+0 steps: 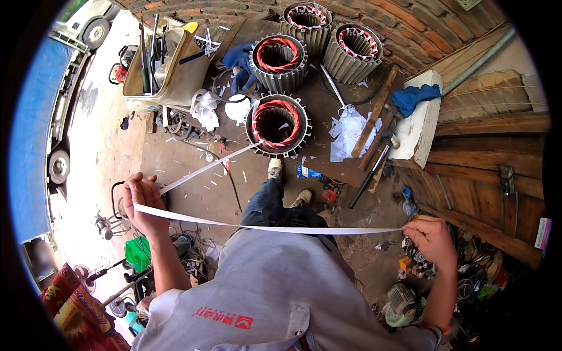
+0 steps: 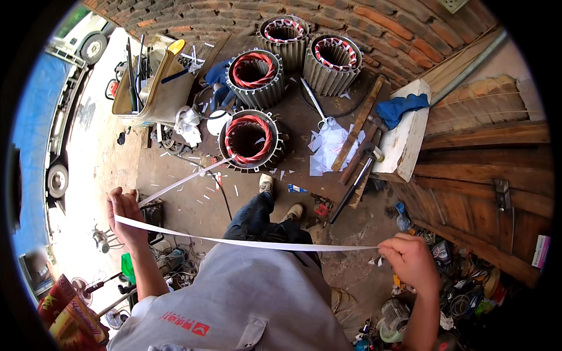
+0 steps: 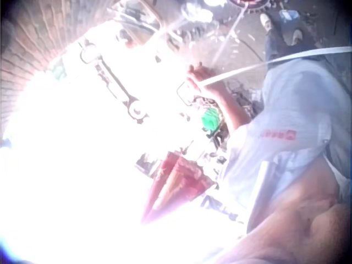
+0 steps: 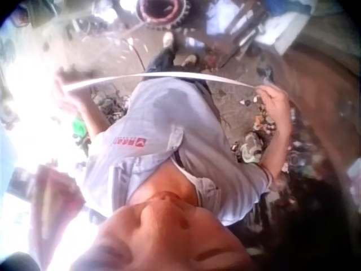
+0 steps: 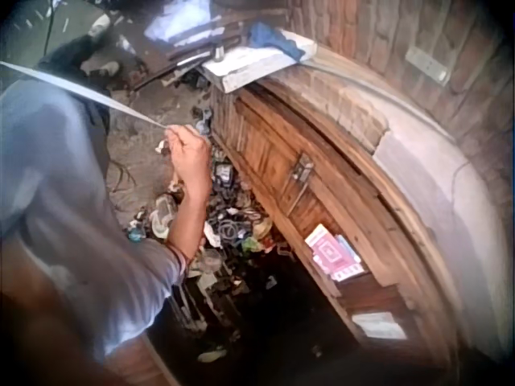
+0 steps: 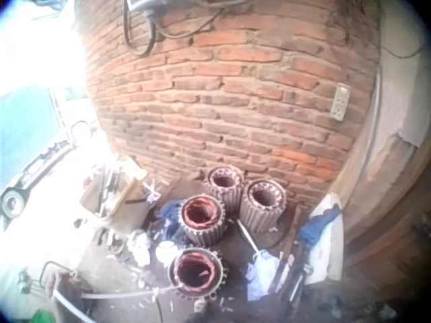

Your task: The person winds white insulating tape around the copper windings of a motor stator. They repeatedly wrap the tape around the stator's teeth and coils, pulling it taut and adjusting its position to ensure proper coverage.

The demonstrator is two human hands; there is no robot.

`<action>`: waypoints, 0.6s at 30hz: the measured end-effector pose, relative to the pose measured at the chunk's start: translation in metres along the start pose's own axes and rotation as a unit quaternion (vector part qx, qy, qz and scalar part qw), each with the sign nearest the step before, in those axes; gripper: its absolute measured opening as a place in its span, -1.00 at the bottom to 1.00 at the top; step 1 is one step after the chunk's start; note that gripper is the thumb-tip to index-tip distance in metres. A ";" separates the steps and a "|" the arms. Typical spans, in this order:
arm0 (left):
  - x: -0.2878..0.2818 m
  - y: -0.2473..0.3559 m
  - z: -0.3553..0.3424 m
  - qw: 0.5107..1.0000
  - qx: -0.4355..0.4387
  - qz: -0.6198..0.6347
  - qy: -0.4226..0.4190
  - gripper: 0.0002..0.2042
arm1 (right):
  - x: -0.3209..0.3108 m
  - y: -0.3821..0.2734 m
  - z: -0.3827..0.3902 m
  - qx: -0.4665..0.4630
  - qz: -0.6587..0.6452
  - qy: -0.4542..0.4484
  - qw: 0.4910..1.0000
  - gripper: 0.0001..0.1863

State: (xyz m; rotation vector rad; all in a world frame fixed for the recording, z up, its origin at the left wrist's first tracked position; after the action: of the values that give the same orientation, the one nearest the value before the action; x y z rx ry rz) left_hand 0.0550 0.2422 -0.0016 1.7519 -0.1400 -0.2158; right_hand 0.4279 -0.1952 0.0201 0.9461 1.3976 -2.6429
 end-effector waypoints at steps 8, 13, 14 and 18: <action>0.051 -0.035 0.056 0.726 0.013 -0.454 -0.516 -0.39 | -0.016 -0.026 -0.016 -0.237 0.166 0.232 0.929 -0.81; 0.104 -0.006 0.040 0.735 0.042 -0.425 -0.528 -0.39 | 0.048 -0.092 -0.041 -0.378 0.008 0.183 0.908 -0.56; 0.120 -0.005 0.041 0.756 0.049 -0.343 -0.555 -0.39 | 0.062 -0.103 -0.050 -0.391 -0.052 0.188 0.900 -0.55; 0.181 -0.017 0.061 0.792 -0.136 -0.037 -0.594 -0.39 | 0.123 -0.118 -0.088 -0.345 -0.390 0.126 0.845 -0.72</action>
State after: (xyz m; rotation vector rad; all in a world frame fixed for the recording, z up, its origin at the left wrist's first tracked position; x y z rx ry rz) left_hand 0.2173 0.1482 -0.0414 1.0978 -0.9005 -1.3208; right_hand 0.3397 -0.0253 0.0088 0.7188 3.0280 -2.0119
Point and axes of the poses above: each hand's wrist, its own z-axis away from the middle knuckle, its own x-axis out of the palm, y = z × x, the point moved 9 cm from there along -z, towards the middle knuckle, and after that the axes turned 12 degrees about -z, right-handed, at the moved point
